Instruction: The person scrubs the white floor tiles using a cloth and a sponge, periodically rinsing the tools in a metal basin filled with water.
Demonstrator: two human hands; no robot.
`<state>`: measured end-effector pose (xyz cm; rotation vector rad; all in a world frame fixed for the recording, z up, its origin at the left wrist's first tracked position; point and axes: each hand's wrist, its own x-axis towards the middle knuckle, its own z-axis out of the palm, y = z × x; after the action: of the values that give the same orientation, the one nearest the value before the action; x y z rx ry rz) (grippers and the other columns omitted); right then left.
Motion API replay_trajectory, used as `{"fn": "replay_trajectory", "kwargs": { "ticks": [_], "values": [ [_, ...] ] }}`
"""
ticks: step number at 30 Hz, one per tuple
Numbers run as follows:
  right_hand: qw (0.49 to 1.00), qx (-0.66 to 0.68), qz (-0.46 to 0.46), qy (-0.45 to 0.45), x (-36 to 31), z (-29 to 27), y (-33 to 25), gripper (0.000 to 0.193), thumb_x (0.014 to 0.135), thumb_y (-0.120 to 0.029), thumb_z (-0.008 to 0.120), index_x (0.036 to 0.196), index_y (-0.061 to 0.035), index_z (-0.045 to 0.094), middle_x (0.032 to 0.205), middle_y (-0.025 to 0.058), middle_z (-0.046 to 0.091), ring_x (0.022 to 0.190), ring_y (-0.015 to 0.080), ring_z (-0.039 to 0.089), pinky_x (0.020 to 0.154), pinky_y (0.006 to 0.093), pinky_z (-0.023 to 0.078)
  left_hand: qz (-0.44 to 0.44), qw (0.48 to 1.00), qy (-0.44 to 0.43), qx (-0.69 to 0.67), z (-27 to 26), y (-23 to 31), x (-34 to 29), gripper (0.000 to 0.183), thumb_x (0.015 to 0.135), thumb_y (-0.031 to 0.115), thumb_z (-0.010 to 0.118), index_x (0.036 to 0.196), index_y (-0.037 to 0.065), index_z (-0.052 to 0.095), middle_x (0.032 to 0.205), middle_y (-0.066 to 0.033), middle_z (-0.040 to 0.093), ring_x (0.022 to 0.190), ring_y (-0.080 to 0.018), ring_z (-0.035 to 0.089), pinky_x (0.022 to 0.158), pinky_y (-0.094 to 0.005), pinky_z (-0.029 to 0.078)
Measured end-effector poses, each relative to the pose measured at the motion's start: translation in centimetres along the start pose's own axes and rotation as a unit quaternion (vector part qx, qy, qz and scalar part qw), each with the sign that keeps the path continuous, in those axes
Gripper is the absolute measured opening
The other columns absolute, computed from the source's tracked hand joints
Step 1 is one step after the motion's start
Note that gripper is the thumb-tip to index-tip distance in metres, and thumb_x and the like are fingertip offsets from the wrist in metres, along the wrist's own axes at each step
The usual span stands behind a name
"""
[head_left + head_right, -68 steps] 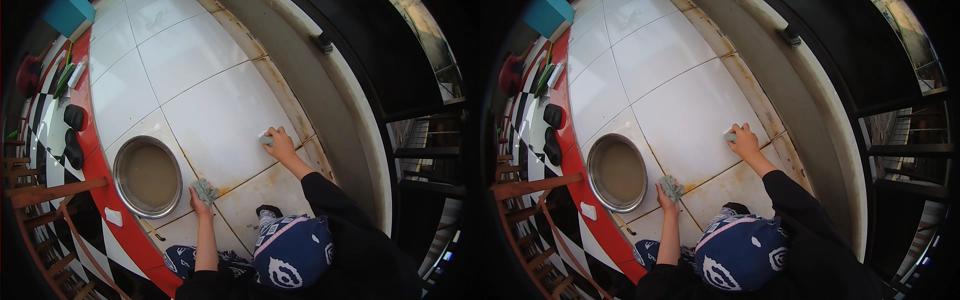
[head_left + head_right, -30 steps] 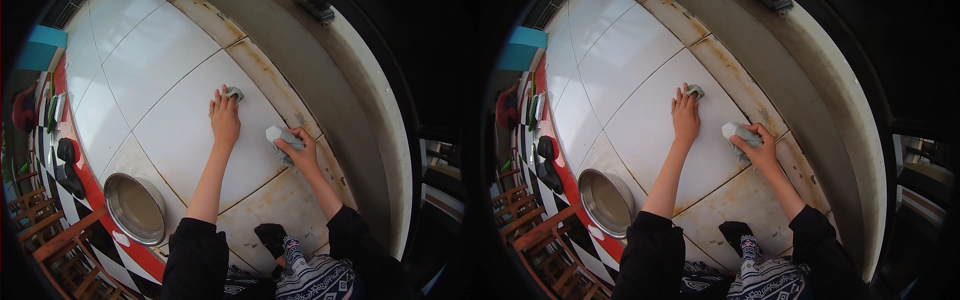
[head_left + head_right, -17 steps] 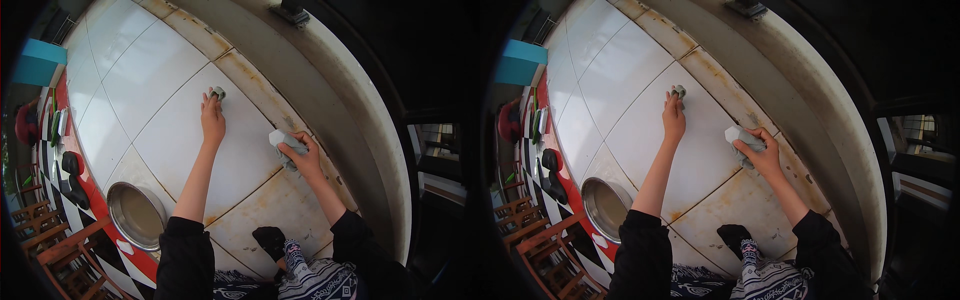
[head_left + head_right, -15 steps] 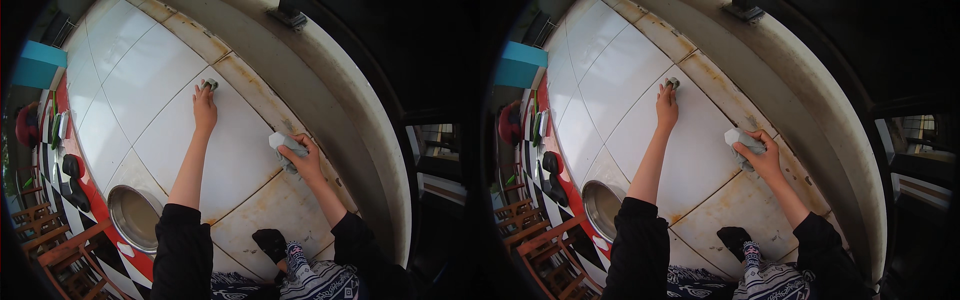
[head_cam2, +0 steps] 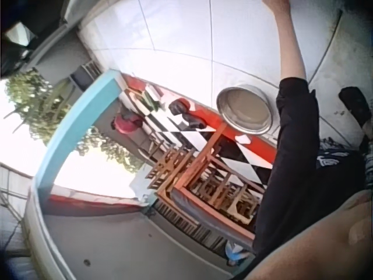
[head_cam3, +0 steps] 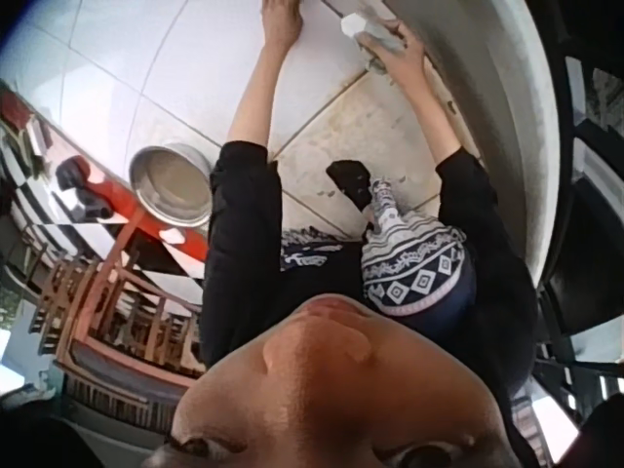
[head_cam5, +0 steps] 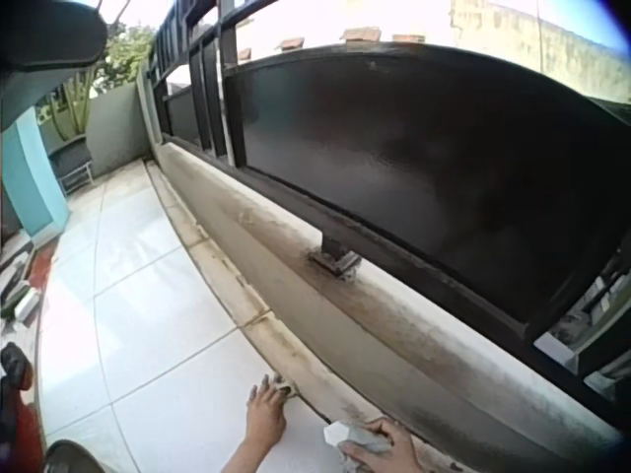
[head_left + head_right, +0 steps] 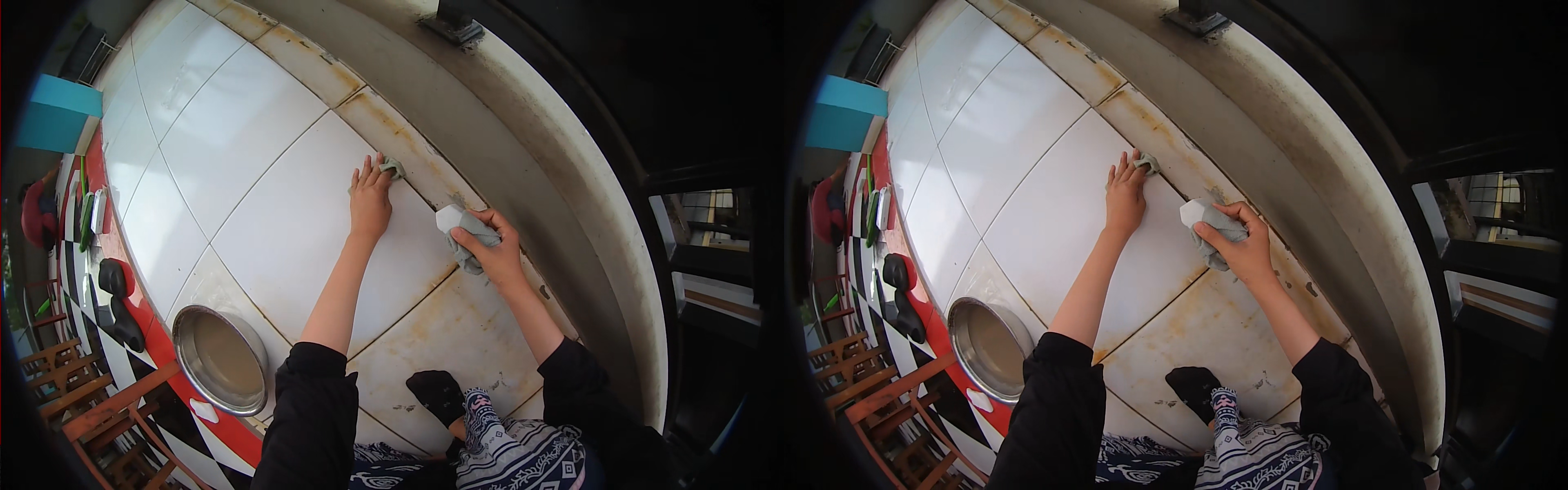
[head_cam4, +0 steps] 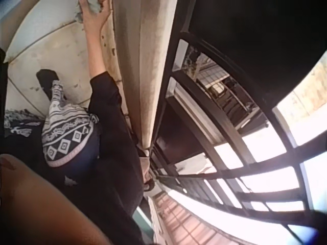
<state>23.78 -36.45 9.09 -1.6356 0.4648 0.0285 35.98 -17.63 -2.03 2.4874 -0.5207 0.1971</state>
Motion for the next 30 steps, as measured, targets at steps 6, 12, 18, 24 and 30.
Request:
{"fn": "replay_trajectory", "kwargs": {
  "ticks": [6, 12, 18, 24, 30],
  "values": [
    [0.999, 0.001, -0.032, -0.012, -1.8, -0.2, 0.5, 0.032, 0.073, -0.018, 0.081, 0.092, -0.0016, 0.060, 0.102, 0.0078, 0.065, 0.091, 0.0101, 0.058, 0.082, 0.0270, 0.048, 0.015, 0.999, -0.047, -0.009, -0.1, 2.8, -3.5, 0.026, 0.086, -0.001, 0.051, 0.109, 0.005, 0.059, 0.141, -0.0059, 0.045, 0.135, -0.0307, 0.035, 0.109, -0.0497, 0.028],
    [0.999, 0.009, -0.039, 0.002, -3.9, -1.9, 0.4, 0.032, 0.073, -0.018, 0.081, 0.091, -0.0016, 0.061, 0.102, 0.0082, 0.066, 0.090, 0.0103, 0.058, 0.082, 0.0272, 0.047, 0.025, 0.997, -0.072, -0.028, 0.2, 5.3, -6.6, 0.029, 0.084, -0.002, 0.051, 0.111, 0.006, 0.059, 0.142, -0.0053, 0.044, 0.136, -0.0302, 0.033, 0.110, -0.0494, 0.026],
    [0.999, 0.014, -0.047, 0.000, -6.2, -2.6, 1.6, 0.037, 0.072, -0.019, 0.082, 0.097, 0.0000, 0.063, 0.096, 0.0068, 0.066, 0.088, 0.0101, 0.059, 0.080, 0.0267, 0.047, 0.063, 0.989, -0.126, -0.054, -0.1, 8.3, -10.2, 0.029, 0.082, -0.004, 0.052, 0.108, 0.006, 0.060, 0.142, -0.0079, 0.044, 0.136, -0.0299, 0.033, 0.111, -0.0497, 0.025],
    [0.999, 0.027, -0.042, -0.019, -6.6, -2.0, 2.6, 0.035, 0.074, -0.019, 0.081, 0.097, -0.0012, 0.062, 0.094, 0.0058, 0.065, 0.087, 0.0099, 0.059, 0.080, 0.0261, 0.047, 0.002, 0.974, -0.054, -0.219, -1.5, 7.1, -13.5, 0.030, 0.091, 0.005, 0.052, 0.120, -0.001, 0.053, 0.131, -0.0181, 0.053, 0.126, -0.0354, 0.045, 0.105, -0.0445, 0.035],
    [1.000, 0.016, -0.018, -0.008, -5.7, -2.5, 1.9, 0.034, 0.074, -0.018, 0.081, 0.096, 0.0000, 0.062, 0.092, 0.0058, 0.065, 0.085, 0.0096, 0.059, 0.078, 0.0253, 0.047, -0.167, 0.964, 0.158, -0.135, -6.5, -0.1, -7.6, 0.032, 0.093, 0.015, 0.055, 0.118, -0.004, 0.053, 0.107, -0.0237, 0.062, 0.097, -0.0377, 0.061, 0.080, -0.0395, 0.049]
  ]
}}
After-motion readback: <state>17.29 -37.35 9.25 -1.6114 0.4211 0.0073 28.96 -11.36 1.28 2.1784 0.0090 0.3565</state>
